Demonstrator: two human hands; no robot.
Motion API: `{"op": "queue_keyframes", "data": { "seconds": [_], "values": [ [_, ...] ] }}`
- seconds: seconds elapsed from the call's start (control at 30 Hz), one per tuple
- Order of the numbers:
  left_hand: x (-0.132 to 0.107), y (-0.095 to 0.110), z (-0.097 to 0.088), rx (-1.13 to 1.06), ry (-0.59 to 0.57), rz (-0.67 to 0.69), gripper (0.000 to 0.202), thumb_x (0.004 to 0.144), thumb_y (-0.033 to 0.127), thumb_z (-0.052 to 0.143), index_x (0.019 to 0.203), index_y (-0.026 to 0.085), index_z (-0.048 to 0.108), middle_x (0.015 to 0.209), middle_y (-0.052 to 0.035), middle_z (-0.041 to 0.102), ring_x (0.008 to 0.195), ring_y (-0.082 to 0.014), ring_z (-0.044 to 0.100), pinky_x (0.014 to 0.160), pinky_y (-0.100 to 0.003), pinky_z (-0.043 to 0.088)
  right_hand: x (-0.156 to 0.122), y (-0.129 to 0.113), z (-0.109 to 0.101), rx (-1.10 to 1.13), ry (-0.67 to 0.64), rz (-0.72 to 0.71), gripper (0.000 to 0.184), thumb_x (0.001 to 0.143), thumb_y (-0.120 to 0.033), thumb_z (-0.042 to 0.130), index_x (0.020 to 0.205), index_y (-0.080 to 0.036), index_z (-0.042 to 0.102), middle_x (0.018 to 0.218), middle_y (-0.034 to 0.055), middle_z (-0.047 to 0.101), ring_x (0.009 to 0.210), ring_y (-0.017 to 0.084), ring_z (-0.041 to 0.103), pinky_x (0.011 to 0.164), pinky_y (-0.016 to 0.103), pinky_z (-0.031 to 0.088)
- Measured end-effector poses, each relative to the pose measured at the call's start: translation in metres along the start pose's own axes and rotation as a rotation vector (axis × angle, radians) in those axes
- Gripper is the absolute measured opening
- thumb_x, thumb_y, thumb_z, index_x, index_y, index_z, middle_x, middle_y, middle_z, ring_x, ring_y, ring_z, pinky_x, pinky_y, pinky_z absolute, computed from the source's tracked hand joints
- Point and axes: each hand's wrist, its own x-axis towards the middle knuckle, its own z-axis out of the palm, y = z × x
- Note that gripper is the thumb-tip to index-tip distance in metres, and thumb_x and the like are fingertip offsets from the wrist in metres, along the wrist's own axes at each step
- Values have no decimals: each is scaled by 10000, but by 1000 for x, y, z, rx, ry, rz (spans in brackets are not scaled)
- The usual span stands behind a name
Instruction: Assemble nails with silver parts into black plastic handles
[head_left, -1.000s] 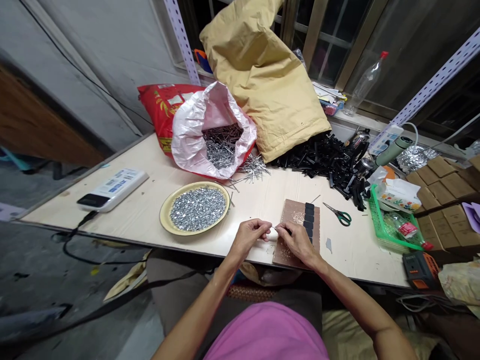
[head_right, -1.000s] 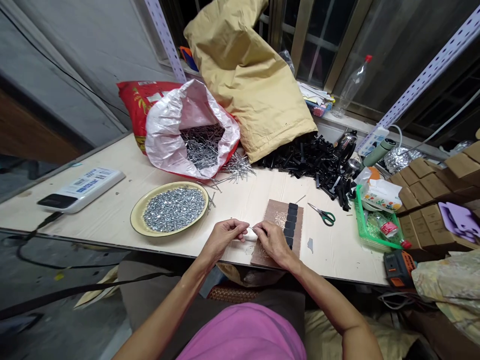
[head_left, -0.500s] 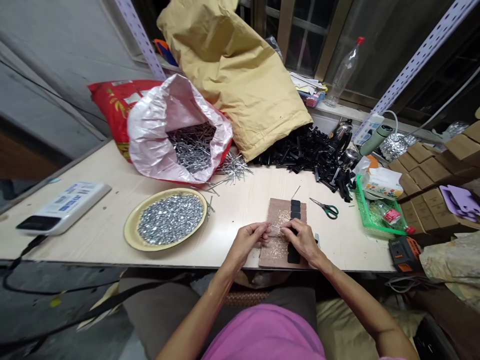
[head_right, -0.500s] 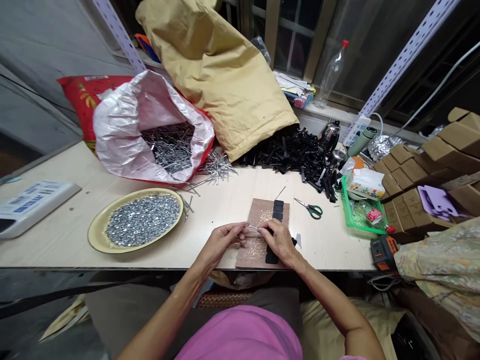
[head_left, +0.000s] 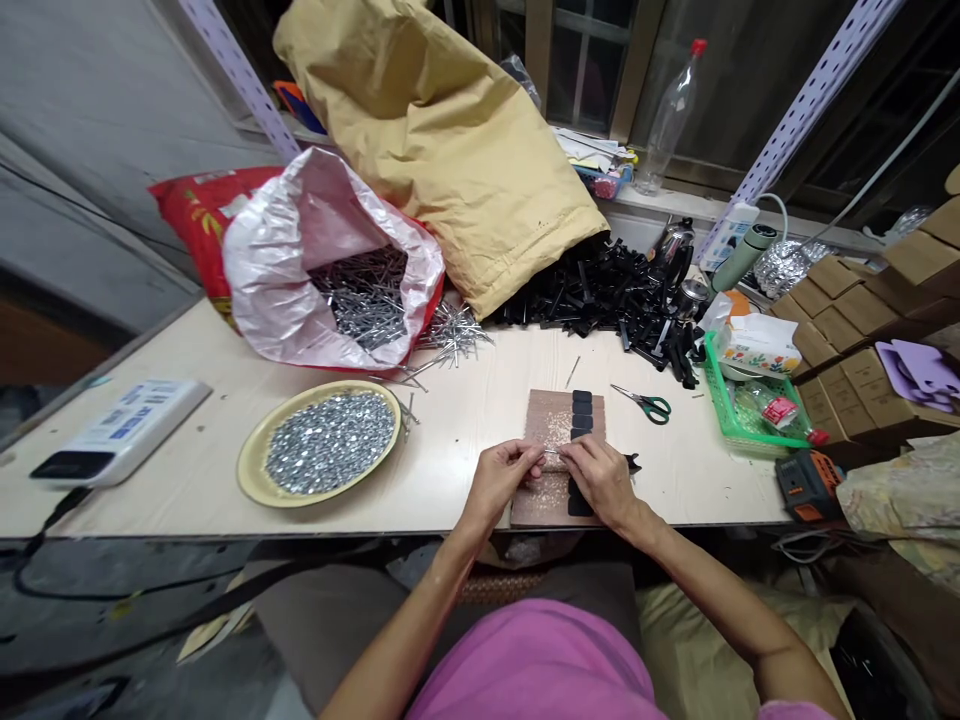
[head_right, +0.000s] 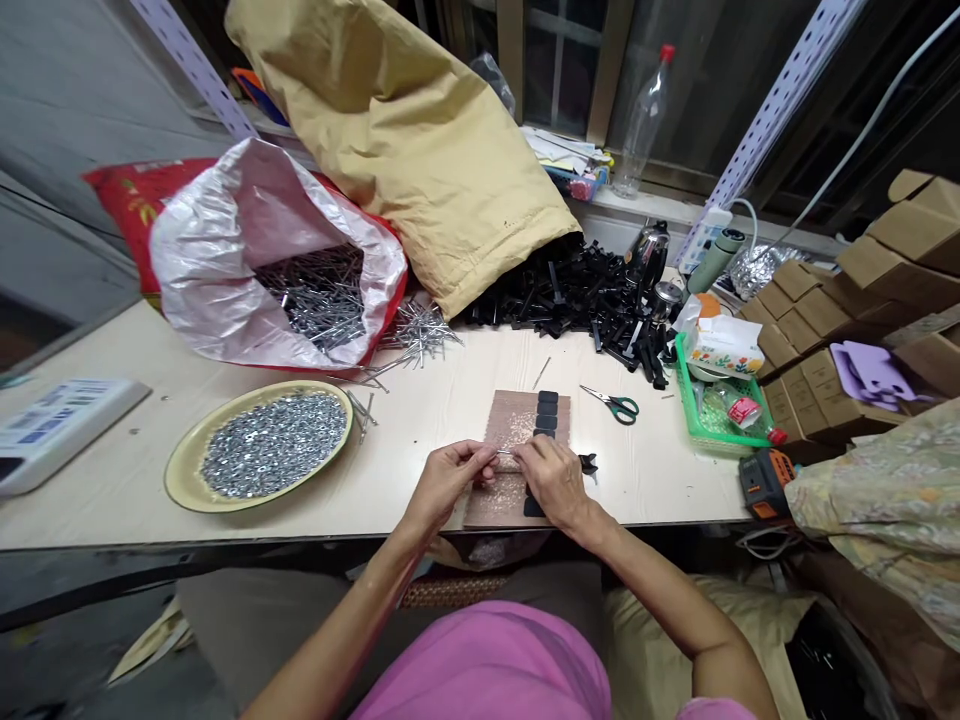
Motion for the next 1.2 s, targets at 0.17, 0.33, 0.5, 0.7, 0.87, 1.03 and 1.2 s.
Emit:
{"op": "queue_keyframes", "data": {
  "seconds": [0.17, 0.33, 0.5, 0.7, 0.87, 1.03, 1.2],
  "values": [
    [-4, -4, 2, 257, 66, 228, 300, 724, 481, 570, 621, 200, 548, 551, 33, 518, 484, -114, 479, 490, -229, 422, 0, -2, -5, -59, -54, -27, 265, 959, -260, 390, 951, -217, 652, 775, 46, 629, 685, 142, 596, 606, 229, 423],
    [-4, -9, 2, 478, 81, 466, 188, 810, 333, 461, 679, 224, 540, 666, 1, 551, 657, -150, 533, 664, -254, 434, 2, -7, -7, 80, -47, 0, 257, 956, -261, 387, 959, -209, 639, 829, 41, 629, 736, 138, 619, 615, 217, 455],
    [-2, -9, 2, 481, 43, 447, 183, 822, 332, 430, 685, 233, 499, 666, 9, 531, 646, -152, 514, 655, -251, 411, 2, -11, -2, 158, 20, 37, 231, 943, -260, 407, 907, -196, 626, 805, 40, 627, 736, 152, 621, 649, 241, 478],
    [-5, -8, 2, 361, 29, 398, 218, 817, 385, 447, 685, 220, 503, 595, 41, 472, 557, -123, 452, 583, -232, 379, 4, -12, 1, 186, 38, 49, 223, 940, -270, 417, 845, -202, 607, 780, 32, 626, 717, 149, 616, 654, 242, 478],
    [-4, -12, 1, 189, -45, 235, 310, 816, 482, 445, 658, 215, 447, 515, 81, 364, 433, -86, 325, 456, -210, 295, 5, -10, 0, 182, 17, 37, 200, 934, -283, 439, 872, -194, 607, 795, 34, 634, 736, 149, 625, 659, 238, 484],
    [-1, -9, -1, 246, 5, 281, 322, 814, 480, 449, 642, 208, 440, 517, 75, 369, 453, -87, 335, 441, -204, 273, 0, -6, -7, 47, -18, -3, 181, 931, -267, 447, 973, -200, 609, 863, 47, 647, 750, 156, 630, 630, 242, 476],
    [-3, -8, 3, 193, -28, 231, 356, 841, 522, 371, 681, 209, 431, 534, 75, 379, 415, -78, 304, 420, -210, 261, 1, -5, -11, -71, 109, -43, 232, 944, -226, 405, 899, -183, 629, 880, 62, 642, 732, 144, 613, 636, 241, 458]
  ]
}}
